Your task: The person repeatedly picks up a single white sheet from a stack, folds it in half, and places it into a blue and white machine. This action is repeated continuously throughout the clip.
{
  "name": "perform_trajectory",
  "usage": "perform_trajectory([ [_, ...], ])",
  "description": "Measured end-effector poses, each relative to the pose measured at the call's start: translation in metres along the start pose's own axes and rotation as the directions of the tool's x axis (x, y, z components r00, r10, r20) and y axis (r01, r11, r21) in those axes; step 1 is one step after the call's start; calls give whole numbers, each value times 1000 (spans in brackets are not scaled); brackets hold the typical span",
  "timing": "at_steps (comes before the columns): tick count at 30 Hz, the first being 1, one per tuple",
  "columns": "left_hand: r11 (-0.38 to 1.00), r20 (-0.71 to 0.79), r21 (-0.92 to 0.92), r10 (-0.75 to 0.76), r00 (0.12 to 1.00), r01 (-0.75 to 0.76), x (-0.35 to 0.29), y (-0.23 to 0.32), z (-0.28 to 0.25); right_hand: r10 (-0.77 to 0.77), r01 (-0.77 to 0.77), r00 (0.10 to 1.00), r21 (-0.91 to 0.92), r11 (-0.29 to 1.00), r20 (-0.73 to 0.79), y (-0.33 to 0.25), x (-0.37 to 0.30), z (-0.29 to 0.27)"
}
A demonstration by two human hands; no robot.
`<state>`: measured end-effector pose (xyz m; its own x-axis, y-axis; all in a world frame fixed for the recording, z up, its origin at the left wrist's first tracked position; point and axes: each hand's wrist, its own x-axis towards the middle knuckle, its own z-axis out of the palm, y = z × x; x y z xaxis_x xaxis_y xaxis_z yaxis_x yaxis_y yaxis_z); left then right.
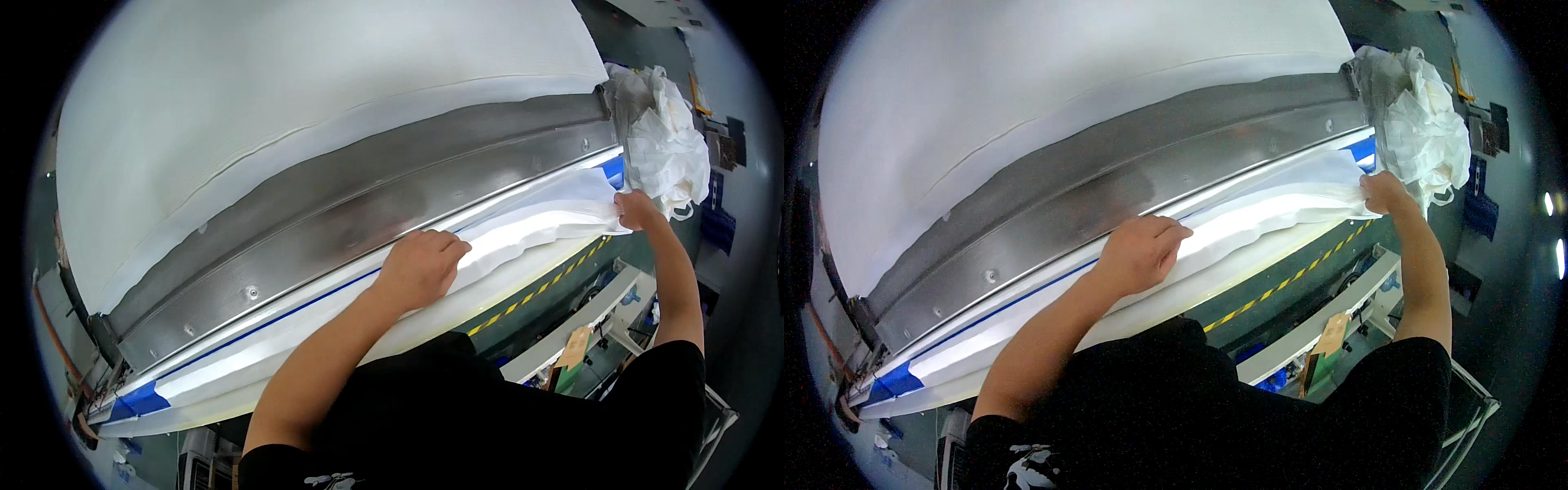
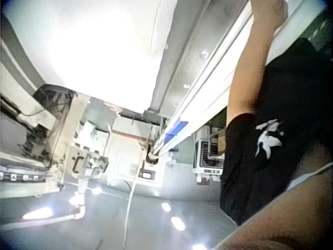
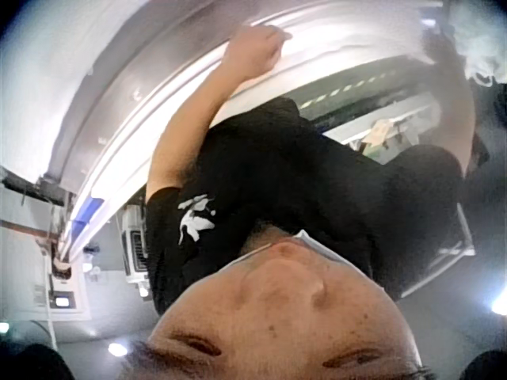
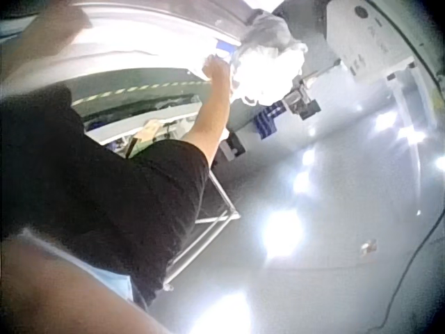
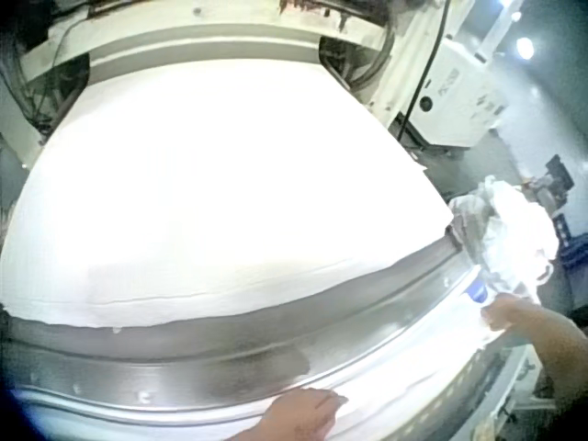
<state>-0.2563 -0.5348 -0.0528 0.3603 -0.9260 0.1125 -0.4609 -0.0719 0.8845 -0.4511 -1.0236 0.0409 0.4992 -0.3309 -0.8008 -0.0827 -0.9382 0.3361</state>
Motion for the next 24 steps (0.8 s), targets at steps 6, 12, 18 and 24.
perform_trajectory([
  [6, 994, 11, 27, -104, 995, 103, 14, -9, -9, -2, -2, 999, 83, 997, 45, -10, 4, 6],
  [12, 990, 33, -17, -137, 990, 138, 9, -7, -2, -176, 177, 984, 30, 984, -19, -34, 1, 0],
  [18, 954, 93, -248, -148, 985, 166, 24, -4, 44, -317, 321, 947, 93, 943, -52, -82, -36, -51],
  [24, 762, 666, -197, -358, 655, 617, 42, -11, 46, -300, 271, 950, 253, 929, 85, -107, -39, -62],
])
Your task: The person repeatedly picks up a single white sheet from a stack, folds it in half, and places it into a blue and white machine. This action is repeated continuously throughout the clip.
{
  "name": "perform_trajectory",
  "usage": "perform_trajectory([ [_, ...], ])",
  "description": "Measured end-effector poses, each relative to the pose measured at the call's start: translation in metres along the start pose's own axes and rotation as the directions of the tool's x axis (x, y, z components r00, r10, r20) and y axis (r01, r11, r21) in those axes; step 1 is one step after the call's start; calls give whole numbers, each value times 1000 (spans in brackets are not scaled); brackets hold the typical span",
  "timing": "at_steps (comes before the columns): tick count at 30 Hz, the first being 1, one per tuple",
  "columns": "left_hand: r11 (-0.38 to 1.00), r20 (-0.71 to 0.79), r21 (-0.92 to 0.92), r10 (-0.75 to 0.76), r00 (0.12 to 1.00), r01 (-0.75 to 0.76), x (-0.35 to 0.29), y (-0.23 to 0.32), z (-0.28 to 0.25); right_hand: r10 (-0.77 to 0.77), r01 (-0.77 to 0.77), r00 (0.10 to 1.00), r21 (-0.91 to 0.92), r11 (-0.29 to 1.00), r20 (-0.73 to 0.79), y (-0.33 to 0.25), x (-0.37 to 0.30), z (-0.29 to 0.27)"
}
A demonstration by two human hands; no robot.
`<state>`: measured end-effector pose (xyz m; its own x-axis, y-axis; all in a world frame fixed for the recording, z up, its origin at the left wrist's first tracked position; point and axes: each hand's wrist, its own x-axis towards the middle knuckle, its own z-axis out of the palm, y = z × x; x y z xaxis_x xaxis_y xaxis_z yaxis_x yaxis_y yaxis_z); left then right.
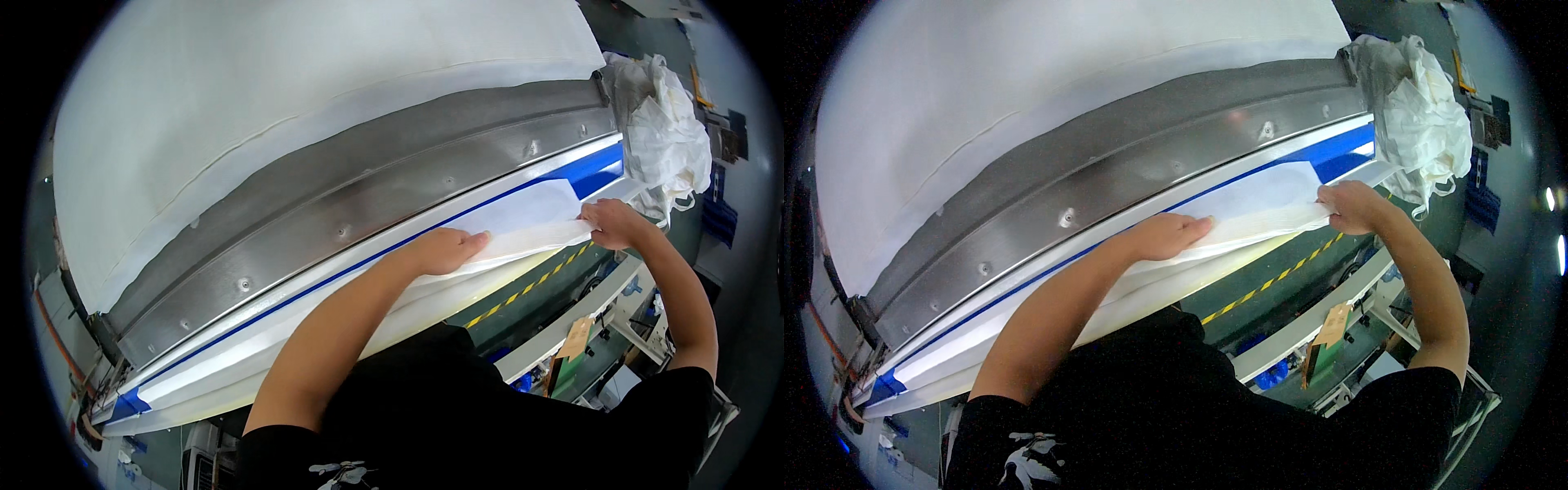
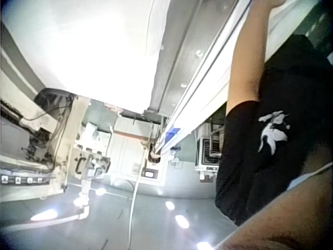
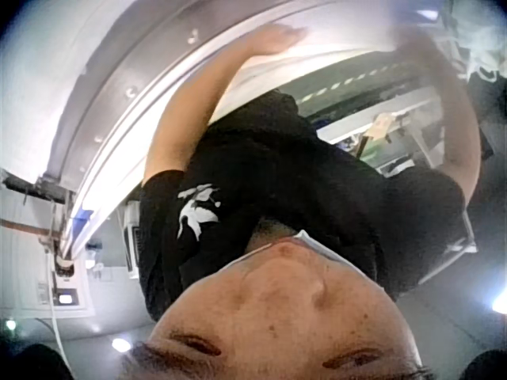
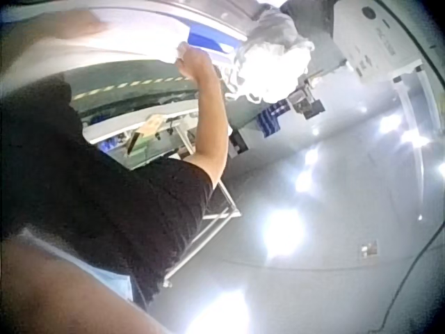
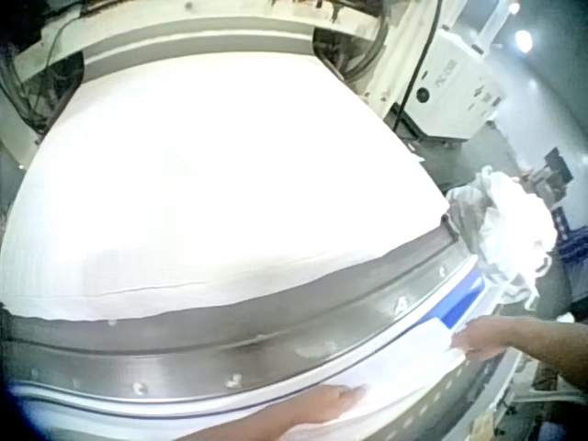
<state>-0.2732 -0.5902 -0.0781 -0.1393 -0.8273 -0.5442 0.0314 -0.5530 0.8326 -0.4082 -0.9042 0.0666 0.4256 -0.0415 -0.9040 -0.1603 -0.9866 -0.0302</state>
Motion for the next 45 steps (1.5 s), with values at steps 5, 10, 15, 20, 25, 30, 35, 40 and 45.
perform_trajectory([
  [5, 999, -81, 39, -12, 997, 15, -17, -9, -12, 55, -59, 998, 119, 991, 37, -9, 30, -7],
  [10, 995, -515, -16, 73, 854, -95, -91, -4, -53, -50, 56, 998, 210, 976, -34, -38, 71, -20],
  [15, 972, -720, -205, -68, 690, -118, -171, -42, -74, -134, 226, 925, 228, 947, -357, -73, 111, -21],
  [20, 989, -859, -138, -95, 502, -50, -229, -80, -56, -31, 185, 938, 425, 886, -345, -116, 109, -16],
  [25, 998, -850, 25, 54, 525, -62, -238, -81, -17, 7, 194, 962, 697, 690, -274, -212, 118, 23],
  [30, 994, -865, -5, 52, 498, -112, -245, -90, 7, 65, 309, 925, 844, 439, -373, -301, 136, 52],
  [35, 940, -683, 342, 245, 689, 5, -271, -92, 6, -199, 588, 794, 644, 489, -574, -366, 118, 47],
  [40, 914, -563, 385, 122, 818, 129, -286, -108, 6, -468, 831, 536, 341, 439, -703, -415, 117, 52],
  [45, 898, -651, 266, -101, 752, 350, -319, -124, 5, -347, 704, 705, 554, 444, -618, -441, 127, 50],
])
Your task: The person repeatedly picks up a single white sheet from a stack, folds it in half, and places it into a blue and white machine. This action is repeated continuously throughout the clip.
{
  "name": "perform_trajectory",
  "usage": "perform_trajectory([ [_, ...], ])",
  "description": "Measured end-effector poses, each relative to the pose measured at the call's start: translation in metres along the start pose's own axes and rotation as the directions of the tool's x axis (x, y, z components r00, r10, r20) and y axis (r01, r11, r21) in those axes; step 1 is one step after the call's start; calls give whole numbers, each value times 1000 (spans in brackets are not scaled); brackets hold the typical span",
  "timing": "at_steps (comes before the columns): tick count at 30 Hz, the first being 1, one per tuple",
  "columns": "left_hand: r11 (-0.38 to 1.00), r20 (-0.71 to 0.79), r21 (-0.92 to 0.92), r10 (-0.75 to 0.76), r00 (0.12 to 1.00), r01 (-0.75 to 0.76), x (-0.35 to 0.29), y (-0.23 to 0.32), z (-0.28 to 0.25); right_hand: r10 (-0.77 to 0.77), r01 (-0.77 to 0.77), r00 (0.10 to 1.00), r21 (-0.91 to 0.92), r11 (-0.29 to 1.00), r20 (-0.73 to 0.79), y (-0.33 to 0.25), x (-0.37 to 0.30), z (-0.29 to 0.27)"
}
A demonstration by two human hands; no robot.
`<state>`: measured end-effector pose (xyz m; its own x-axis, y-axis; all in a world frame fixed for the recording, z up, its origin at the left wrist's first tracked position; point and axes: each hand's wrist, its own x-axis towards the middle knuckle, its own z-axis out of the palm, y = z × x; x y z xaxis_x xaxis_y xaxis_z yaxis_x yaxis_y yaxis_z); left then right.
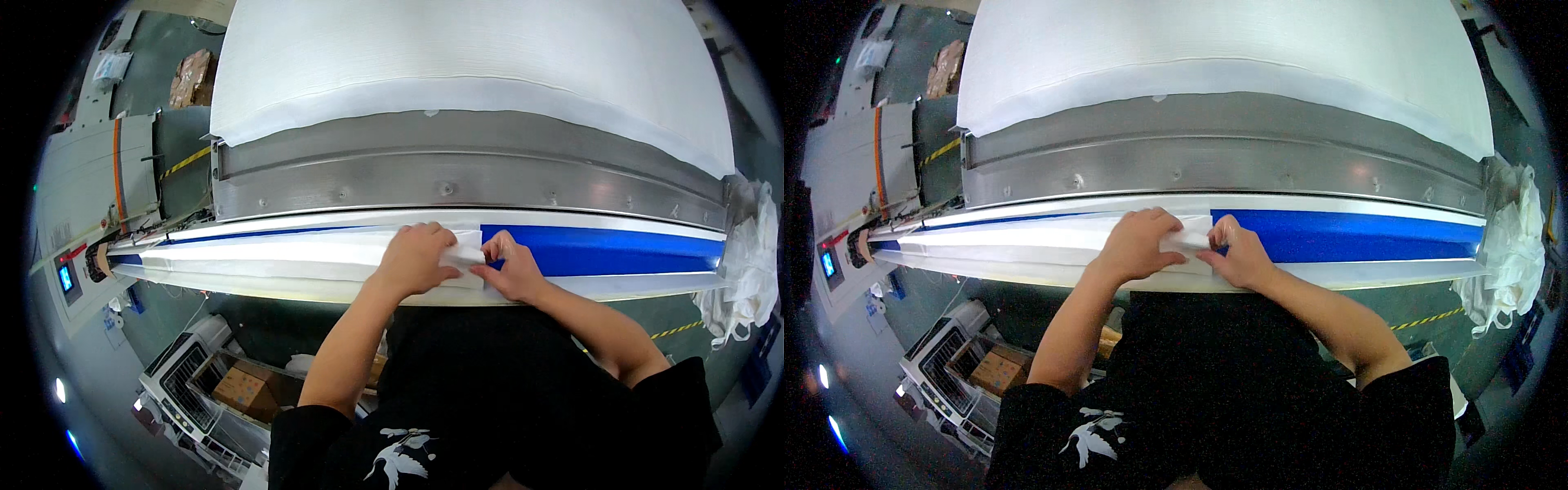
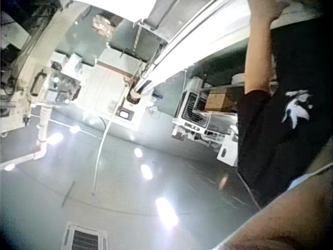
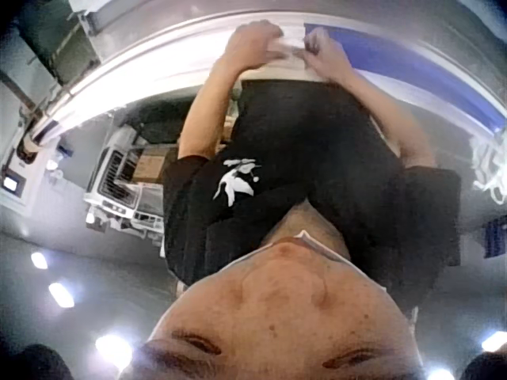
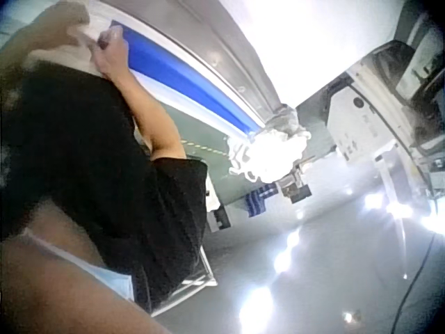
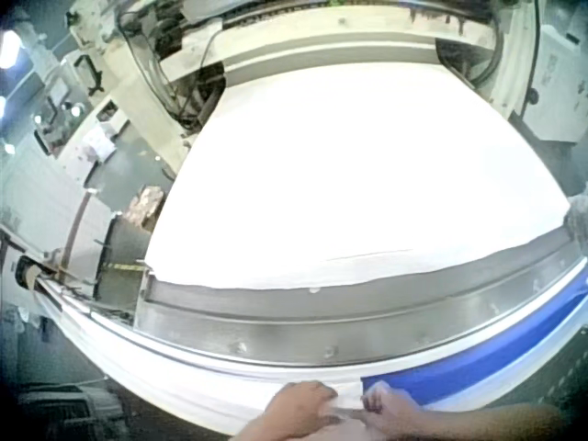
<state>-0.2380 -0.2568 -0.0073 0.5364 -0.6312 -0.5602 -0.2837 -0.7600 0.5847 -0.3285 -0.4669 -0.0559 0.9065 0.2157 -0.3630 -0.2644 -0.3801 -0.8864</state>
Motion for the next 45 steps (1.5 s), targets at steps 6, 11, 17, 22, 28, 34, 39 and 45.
perform_trajectory([
  [6, 980, -101, 200, 14, 995, 7, 10, -9, 21, 231, -231, 973, 41, 972, 4, 0, 16, 12],
  [11, 985, -133, 166, -16, 991, 38, 17, -10, 23, 169, -169, 986, 1, 986, -2, 1, 15, 14],
  [17, 980, -19, 170, -100, 995, 102, 21, -4, 14, 149, -149, 989, 18, 989, 15, 5, 14, 13],
  [22, 990, 42, 126, -74, 996, 68, 23, 1, 11, 128, -128, 991, -6, 992, 36, 4, 14, 10],
  [28, 997, 123, -80, 3, 992, 7, 25, -16, 22, 73, -51, 985, -140, 989, 158, -1, 14, 5],
  [34, 995, 68, -57, 86, 994, -82, -20, 2, -20, 51, -171, 978, 636, 752, 203, -14, 77, -4],
  [39, 972, -160, -75, 210, 965, -224, -51, 23, -25, -46, -581, 741, 675, 455, 669, -78, 146, 78],
  [45, 951, -203, -162, 228, 952, -262, -68, 45, -27, -85, -754, 590, 585, 299, 803, -82, 142, 155],
])
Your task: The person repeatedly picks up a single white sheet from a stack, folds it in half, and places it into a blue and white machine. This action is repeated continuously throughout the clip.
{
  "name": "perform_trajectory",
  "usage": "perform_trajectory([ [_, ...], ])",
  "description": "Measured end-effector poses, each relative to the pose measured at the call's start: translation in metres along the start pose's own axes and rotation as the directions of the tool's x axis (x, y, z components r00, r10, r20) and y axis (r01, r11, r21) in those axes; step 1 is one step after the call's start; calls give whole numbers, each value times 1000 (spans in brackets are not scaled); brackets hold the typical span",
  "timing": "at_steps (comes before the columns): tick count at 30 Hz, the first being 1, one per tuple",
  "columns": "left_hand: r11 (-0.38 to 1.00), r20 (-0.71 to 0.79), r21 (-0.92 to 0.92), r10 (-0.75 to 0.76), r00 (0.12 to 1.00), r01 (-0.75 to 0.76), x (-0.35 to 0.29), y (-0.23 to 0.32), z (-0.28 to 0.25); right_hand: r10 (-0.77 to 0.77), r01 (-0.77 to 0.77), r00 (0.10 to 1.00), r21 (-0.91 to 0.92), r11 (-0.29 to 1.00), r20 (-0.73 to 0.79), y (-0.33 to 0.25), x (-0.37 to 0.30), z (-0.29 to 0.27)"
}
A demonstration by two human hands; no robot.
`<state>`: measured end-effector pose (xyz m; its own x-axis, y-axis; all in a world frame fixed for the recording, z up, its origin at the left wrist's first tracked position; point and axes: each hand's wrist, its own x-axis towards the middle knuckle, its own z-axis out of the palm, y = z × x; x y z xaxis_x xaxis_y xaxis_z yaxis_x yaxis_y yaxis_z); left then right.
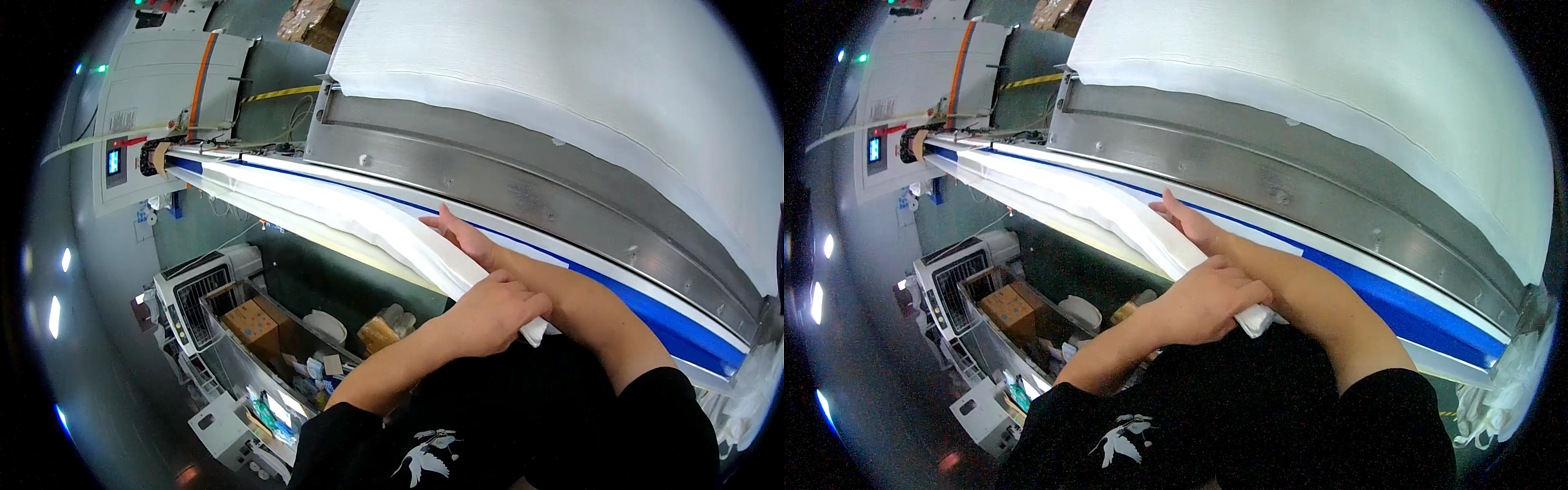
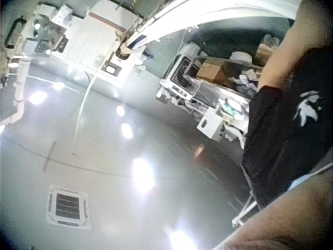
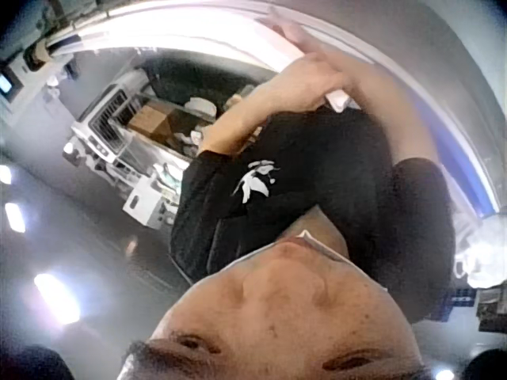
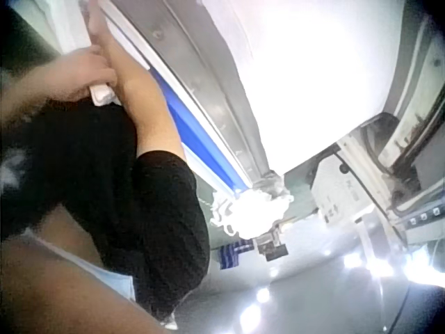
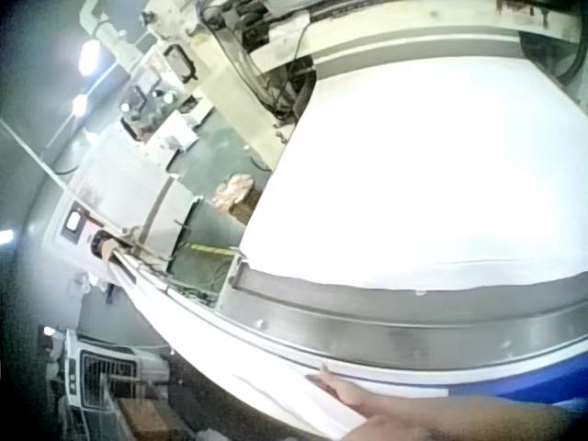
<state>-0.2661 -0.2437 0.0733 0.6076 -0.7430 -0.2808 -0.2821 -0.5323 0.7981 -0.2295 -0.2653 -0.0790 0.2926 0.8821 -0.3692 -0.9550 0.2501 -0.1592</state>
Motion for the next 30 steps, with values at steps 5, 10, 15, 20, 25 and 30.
perform_trajectory([
  [5, 1000, -19, 10, 0, 1000, 0, -2, -2, 9, -8, 9, 1000, 105, 994, -10, 16, -7, -3],
  [10, 1000, -72, 17, -14, 997, 15, 5, -7, 12, -11, 13, 1000, 140, 990, -16, 13, -15, -9],
  [15, 996, -45, 39, -77, 996, 78, 11, -31, 17, 89, -82, 970, 39, 996, -226, -3, -56, -1],
  [20, 968, 4, 190, -165, 986, 161, 15, -52, 22, 18, -15, 1000, 110, 994, -18, 13, -69, -59],
  [25, 958, 99, 183, -240, 966, 220, 15, -64, 13, 167, -151, 950, 77, 985, -263, 5, -93, -37],
  [30, 982, -44, 88, -162, 986, 165, 21, -63, 4, -47, 106, 931, 144, 984, -361, 17, -119, -44],
])
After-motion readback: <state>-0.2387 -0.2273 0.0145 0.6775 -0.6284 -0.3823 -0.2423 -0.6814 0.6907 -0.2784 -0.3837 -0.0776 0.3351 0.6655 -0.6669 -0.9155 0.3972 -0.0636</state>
